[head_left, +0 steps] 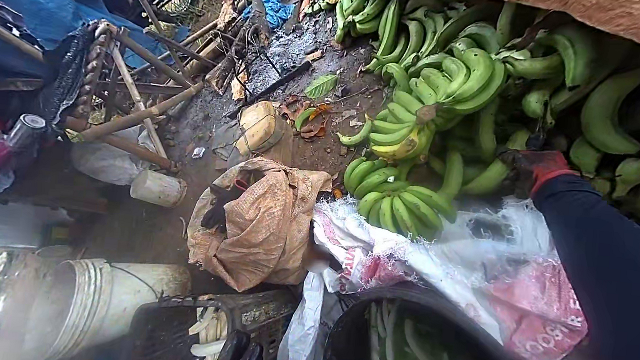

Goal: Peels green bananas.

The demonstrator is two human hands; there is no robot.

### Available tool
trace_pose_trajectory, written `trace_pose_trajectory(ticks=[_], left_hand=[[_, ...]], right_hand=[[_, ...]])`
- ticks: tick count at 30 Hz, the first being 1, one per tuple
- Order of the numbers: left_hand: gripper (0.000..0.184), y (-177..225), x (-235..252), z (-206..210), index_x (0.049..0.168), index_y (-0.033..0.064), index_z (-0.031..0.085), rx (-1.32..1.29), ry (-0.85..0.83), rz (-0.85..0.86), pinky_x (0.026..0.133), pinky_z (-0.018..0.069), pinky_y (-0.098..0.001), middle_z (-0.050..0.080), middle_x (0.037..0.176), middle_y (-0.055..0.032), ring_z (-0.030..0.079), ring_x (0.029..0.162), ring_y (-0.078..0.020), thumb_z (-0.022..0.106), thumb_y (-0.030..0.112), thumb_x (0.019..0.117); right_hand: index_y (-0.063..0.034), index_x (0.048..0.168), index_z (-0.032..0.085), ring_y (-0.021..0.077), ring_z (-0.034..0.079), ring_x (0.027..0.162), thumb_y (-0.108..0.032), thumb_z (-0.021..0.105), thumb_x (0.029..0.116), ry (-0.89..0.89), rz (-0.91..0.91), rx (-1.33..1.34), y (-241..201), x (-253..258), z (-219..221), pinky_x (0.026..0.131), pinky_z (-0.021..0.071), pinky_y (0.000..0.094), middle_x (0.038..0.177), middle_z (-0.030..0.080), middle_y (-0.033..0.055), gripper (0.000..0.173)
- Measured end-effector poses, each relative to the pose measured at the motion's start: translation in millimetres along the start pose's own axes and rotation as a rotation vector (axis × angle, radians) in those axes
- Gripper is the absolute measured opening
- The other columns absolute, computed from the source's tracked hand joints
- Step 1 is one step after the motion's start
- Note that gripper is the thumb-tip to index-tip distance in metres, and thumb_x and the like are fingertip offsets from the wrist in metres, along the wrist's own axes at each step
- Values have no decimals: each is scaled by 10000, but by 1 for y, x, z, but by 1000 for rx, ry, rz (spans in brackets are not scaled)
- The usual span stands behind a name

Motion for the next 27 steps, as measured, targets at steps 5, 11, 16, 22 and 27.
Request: trace_pose_trajectory(ticks=[5,11,16,22,27], left_hand=[[502,6,-9,-1,1384,-196,393,7,32,25,1031,511,-218,604,1329,-148,611,1186,-29,575,73,1002],[508,18,-10,11,1426,-142,426,-31,-30,38,1008,548,-321,556,1383,-247,632,1196,-176,568,105,1005],[492,28,-30,15,1422,-125,454,-45,-49,110,1017,503,-220,596,1340,-225,618,1187,-87,579,70,987],[491,35,-40,46,1440,-127,433,-183,-71,67,1094,435,-236,546,1412,-255,560,1292,-134,561,76,1011],[497,50,-59,138,1521,64,384,-570,-552,-279,968,547,-368,579,1384,-121,607,1190,-162,311,344,1117]], right_hand=[[29,1322,586,309,622,966,-258,634,1037,-181,-18,159,0,-56,-14,875,518,520,1179,639,238,407],[5,1370,547,320,631,945,-237,594,1064,-264,6,46,5,-114,-54,846,527,527,1163,633,241,392],[-2,1302,605,251,610,762,-124,588,1052,-392,72,-63,32,-169,-91,699,531,436,1021,650,200,278],[22,1203,619,191,594,597,-90,613,1039,-447,-50,15,31,-236,-117,573,539,346,822,638,140,199],[-52,1028,664,50,579,524,-39,629,981,-793,-395,301,-8,-365,-131,476,496,192,787,703,5,60]])
Point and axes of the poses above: each hand's wrist, its own x-axis towards the middle knuckle, its own z-axis out of the palm, y = z × x, the point moved 4 cm from there along x, towards the middle knuckle
